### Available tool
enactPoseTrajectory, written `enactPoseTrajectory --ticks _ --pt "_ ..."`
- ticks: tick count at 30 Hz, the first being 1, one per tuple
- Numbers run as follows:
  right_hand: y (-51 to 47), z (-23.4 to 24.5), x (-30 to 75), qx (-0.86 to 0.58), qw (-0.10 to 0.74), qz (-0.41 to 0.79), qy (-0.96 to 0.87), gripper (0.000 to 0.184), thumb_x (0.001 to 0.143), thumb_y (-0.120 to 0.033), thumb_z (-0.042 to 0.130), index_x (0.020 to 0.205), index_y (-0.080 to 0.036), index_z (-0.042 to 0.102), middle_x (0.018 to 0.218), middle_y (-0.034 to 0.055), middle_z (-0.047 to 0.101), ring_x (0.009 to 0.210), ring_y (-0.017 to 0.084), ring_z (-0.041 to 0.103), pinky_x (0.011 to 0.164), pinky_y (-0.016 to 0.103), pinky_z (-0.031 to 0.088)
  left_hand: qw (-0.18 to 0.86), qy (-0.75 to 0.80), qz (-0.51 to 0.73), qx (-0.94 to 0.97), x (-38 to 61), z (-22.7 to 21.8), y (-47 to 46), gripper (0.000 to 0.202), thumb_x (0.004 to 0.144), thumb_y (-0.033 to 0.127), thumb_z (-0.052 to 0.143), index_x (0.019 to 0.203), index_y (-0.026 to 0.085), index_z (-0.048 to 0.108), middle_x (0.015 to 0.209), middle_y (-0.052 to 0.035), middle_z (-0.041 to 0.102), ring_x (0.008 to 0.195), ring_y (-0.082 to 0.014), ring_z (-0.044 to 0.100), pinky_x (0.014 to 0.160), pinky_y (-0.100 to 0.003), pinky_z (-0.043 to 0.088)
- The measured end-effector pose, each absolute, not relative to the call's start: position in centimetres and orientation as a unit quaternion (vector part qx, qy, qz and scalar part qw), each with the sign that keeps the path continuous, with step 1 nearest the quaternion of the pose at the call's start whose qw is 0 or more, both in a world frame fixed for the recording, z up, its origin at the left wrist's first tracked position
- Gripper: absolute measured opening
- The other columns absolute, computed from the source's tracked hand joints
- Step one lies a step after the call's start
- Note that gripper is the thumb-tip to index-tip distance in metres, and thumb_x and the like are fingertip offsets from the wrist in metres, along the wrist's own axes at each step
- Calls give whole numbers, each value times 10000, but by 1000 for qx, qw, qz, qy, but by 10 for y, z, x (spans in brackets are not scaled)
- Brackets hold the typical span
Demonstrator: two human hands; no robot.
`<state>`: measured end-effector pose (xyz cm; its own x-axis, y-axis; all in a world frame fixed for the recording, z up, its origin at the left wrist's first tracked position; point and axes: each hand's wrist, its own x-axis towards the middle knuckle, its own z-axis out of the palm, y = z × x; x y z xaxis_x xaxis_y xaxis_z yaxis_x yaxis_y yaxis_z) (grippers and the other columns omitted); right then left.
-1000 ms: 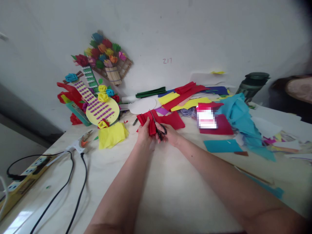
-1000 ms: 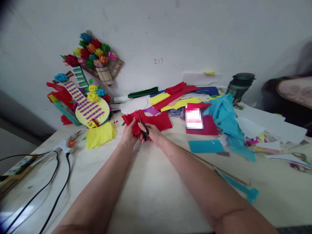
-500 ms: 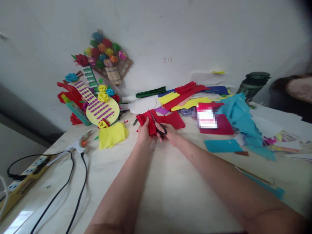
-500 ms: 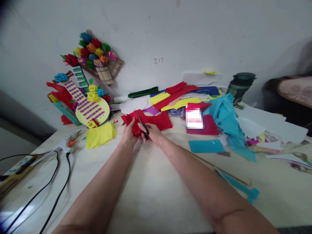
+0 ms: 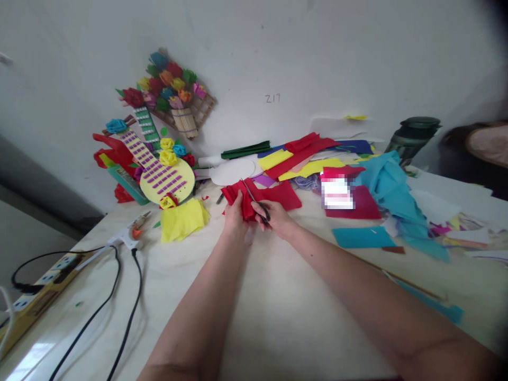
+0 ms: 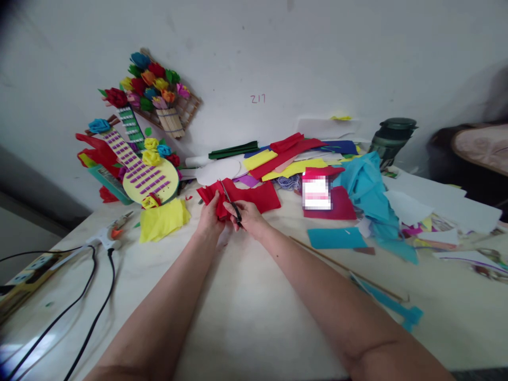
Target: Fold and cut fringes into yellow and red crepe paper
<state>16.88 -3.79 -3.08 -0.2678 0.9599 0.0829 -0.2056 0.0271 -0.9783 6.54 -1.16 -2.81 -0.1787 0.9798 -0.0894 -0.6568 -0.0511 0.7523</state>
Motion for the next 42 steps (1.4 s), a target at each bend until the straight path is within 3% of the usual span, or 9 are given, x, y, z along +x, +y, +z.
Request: enactPoseTrajectory --ticks 5,12,20,24,28,34,37,42 --pt "-38 -29 170 -354 483 605 -525 382 635 -529 597 648 -169 469 455 -58 490 305 57 430 252 165 189 598 340 686 237 65 -28 -12 159 689 261 617 696 147 506 516 5 577 423 -133 559 425 -231 449" --pt "-37 -26 176 -337 475 625 -520 412 680 -567 534 729 -158 505 473 -40 527 324 70 464 267 169 202 640 334 621 306 65 -26 -16 238 735 369 542 683 150 464 475 -7 560 300 -154 492 314 -255 391" --pt "-34 -24 180 -355 465 600 -545 407 691 -560 534 685 -155 492 476 -17 546 329 82 499 254 157 215 655 305 606 334 67 -25 -21 257 747 394 524 685 152 462 477 -16 561 295 -148 483 312 -251 381" --pt "-36 -17 180 -371 439 601 -556 438 695 -557 535 890 -166 507 493 -11 582 338 104 524 250 151 253 627 314 652 288 66 -24 -18 173 731 300 573 697 148 497 505 -3 569 365 -133 528 369 -231 418" --pt "-39 -11 178 -368 410 626 -552 528 708 -558 522 1080 -202 404 514 -11 607 383 148 568 260 165 305 604 313 692 239 63 -24 -14 110 701 211 611 745 144 536 570 -3 598 491 -124 589 502 -224 477" --pt "-39 -3 184 -349 349 678 -544 480 758 -599 401 961 -165 442 559 50 633 432 162 593 289 176 335 606 309 693 238 61 -27 -11 129 688 198 622 760 121 548 621 -30 618 538 -133 600 544 -242 488" --pt "-37 -1 188 -354 343 676 -548 495 768 -594 387 990 -156 447 562 60 636 437 159 592 300 177 330 608 309 688 250 61 -27 -12 135 692 204 618 771 120 547 629 -32 617 537 -135 600 535 -244 489" --pt "-33 -6 192 -348 388 637 -568 448 751 -572 448 905 -154 489 562 42 627 427 137 581 308 168 313 644 294 631 317 65 -24 -19 187 733 311 566 728 133 510 540 -17 576 361 -132 520 374 -242 424"
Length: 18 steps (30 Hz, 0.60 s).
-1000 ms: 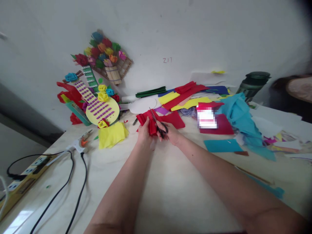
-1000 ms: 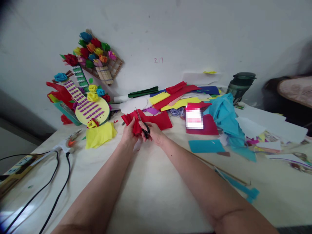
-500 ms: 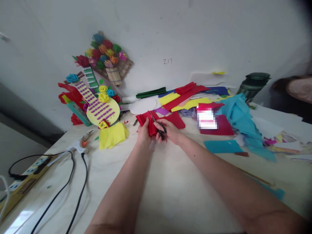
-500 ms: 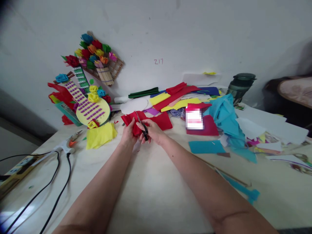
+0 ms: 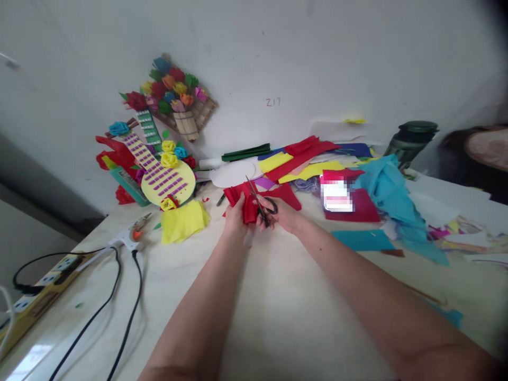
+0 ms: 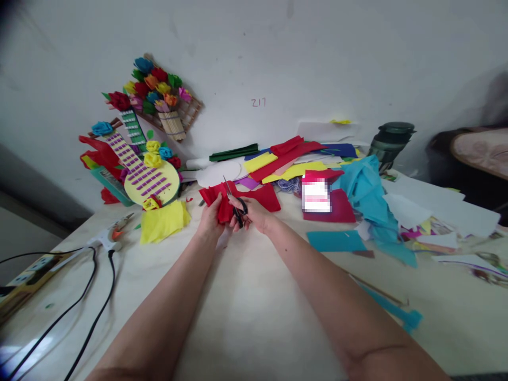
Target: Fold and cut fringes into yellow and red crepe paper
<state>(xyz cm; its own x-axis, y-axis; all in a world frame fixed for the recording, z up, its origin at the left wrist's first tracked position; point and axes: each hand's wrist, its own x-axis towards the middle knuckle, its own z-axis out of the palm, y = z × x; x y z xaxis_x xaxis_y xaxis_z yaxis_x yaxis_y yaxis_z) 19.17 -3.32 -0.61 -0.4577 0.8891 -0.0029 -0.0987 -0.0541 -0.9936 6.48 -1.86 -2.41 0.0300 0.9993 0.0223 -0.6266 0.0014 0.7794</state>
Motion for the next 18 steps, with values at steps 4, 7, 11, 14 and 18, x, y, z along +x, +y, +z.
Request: enactPoseTrajectory --ticks 4,7,11,14,18 --pt "-31 -14 190 -349 417 611 -576 421 725 -571 491 748 -151 499 532 19 604 406 109 562 299 157 294 653 286 600 363 67 -22 -23 252 754 381 516 685 142 479 481 -20 551 297 -149 475 301 -250 368" --pt "-31 -18 187 -352 428 603 -574 427 713 -579 499 703 -152 498 517 9 590 391 100 549 291 155 284 644 301 598 369 68 -22 -24 269 751 399 515 668 146 469 445 -17 534 289 -149 469 291 -240 353" --pt "-32 -20 183 -355 442 598 -567 428 703 -581 507 716 -153 510 511 -1 573 379 93 533 282 155 266 633 318 610 354 67 -25 -21 272 729 402 546 668 148 468 429 -5 521 285 -141 462 290 -230 345" --pt "-32 -21 182 -360 455 590 -561 433 696 -586 509 711 -153 508 499 -7 561 370 86 520 279 157 260 631 312 613 359 67 -27 -20 266 727 399 550 689 146 477 455 -15 541 304 -148 480 299 -236 358" --pt "-31 -22 183 -356 463 589 -558 425 691 -582 517 700 -157 497 497 -11 557 364 85 512 281 162 258 631 310 611 363 69 -26 -21 256 737 390 536 700 144 476 465 -22 548 310 -147 483 303 -235 364"
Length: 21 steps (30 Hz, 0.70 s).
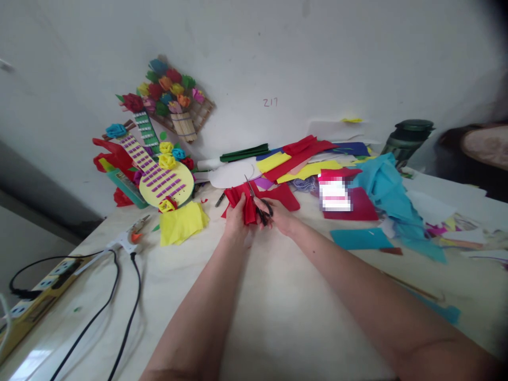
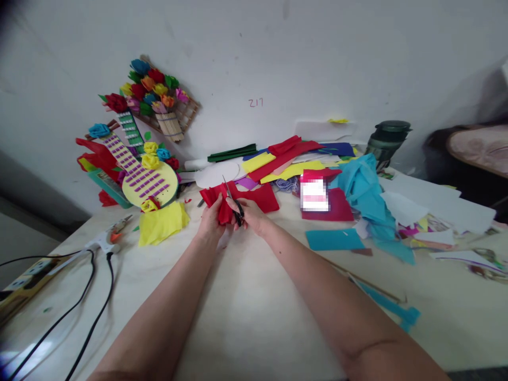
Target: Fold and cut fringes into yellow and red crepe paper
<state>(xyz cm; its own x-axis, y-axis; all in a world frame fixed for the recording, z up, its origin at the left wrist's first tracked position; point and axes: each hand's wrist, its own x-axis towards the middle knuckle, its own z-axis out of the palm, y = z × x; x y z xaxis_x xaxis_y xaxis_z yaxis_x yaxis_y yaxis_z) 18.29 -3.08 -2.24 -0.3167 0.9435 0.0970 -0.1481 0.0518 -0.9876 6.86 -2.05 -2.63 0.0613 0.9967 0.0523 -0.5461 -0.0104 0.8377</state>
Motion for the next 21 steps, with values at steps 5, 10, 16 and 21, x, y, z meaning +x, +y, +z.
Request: enactPoseTrajectory --ticks 5,10,16,21 --pt "-30 -24 182 -350 466 589 -560 406 700 -568 516 691 -163 491 487 -22 545 352 84 503 280 165 247 628 306 615 367 70 -24 -22 234 743 369 531 706 148 463 469 -19 552 307 -152 485 303 -241 370" --pt "-30 -23 182 -357 468 588 -555 402 694 -565 527 692 -165 487 471 -30 537 338 77 488 267 157 234 634 306 617 352 70 -24 -22 238 733 370 548 726 144 474 482 -18 555 320 -150 496 317 -243 385" --pt "-34 -14 186 -358 432 609 -561 418 709 -577 500 808 -171 490 508 6 591 374 117 548 261 156 248 633 298 624 349 67 -24 -21 238 723 370 565 717 143 491 486 -16 560 317 -151 498 312 -243 384" --pt "-35 -12 189 -354 408 629 -560 417 740 -571 463 880 -178 464 509 18 609 388 135 567 267 155 270 619 310 656 302 66 -21 -21 181 701 287 610 737 135 518 533 -25 588 393 -140 552 399 -226 437"
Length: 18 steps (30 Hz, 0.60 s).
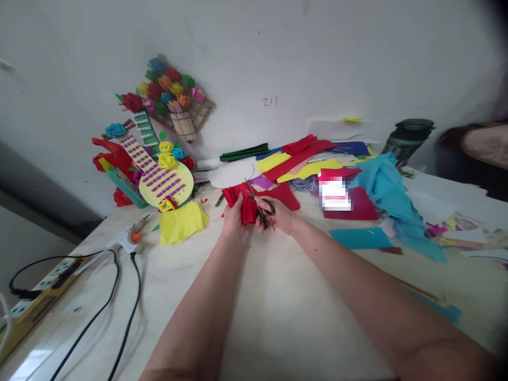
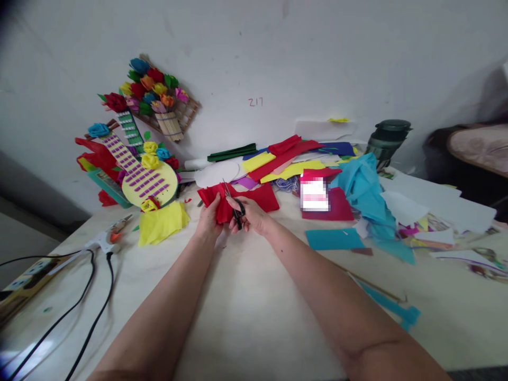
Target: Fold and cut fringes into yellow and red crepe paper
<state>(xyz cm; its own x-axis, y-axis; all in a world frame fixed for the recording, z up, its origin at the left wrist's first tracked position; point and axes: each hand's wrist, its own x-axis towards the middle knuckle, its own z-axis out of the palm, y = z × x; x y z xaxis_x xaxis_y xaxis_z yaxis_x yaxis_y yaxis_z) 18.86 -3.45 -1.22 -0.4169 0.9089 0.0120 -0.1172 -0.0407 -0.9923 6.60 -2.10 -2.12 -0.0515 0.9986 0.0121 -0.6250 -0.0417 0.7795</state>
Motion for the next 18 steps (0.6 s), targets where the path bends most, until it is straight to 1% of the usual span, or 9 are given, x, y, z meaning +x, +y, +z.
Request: enactPoseTrajectory --ticks 2,7,12,18 --pt "-34 -13 189 -356 406 629 -559 420 739 -576 460 875 -179 463 517 22 615 389 135 567 266 155 270 618 308 653 311 66 -22 -21 181 702 289 607 730 137 514 532 -28 589 395 -146 554 394 -230 436" --pt "-32 -15 189 -363 411 616 -565 422 725 -588 473 825 -177 473 525 26 615 386 128 561 262 155 259 630 288 609 387 67 -25 -23 254 729 391 550 690 151 477 460 -19 546 297 -161 482 311 -263 383" --pt "-31 -17 189 -374 422 588 -580 422 705 -585 503 797 -173 502 522 13 602 375 111 548 259 154 252 627 293 606 391 67 -27 -22 272 722 411 554 689 155 466 469 -17 543 313 -152 487 320 -251 377" --pt "-31 -16 188 -383 422 574 -588 404 694 -572 528 728 -171 496 509 -2 585 366 95 534 255 148 236 625 300 608 387 68 -29 -20 263 721 405 556 692 160 467 477 -11 545 319 -141 487 330 -242 377"
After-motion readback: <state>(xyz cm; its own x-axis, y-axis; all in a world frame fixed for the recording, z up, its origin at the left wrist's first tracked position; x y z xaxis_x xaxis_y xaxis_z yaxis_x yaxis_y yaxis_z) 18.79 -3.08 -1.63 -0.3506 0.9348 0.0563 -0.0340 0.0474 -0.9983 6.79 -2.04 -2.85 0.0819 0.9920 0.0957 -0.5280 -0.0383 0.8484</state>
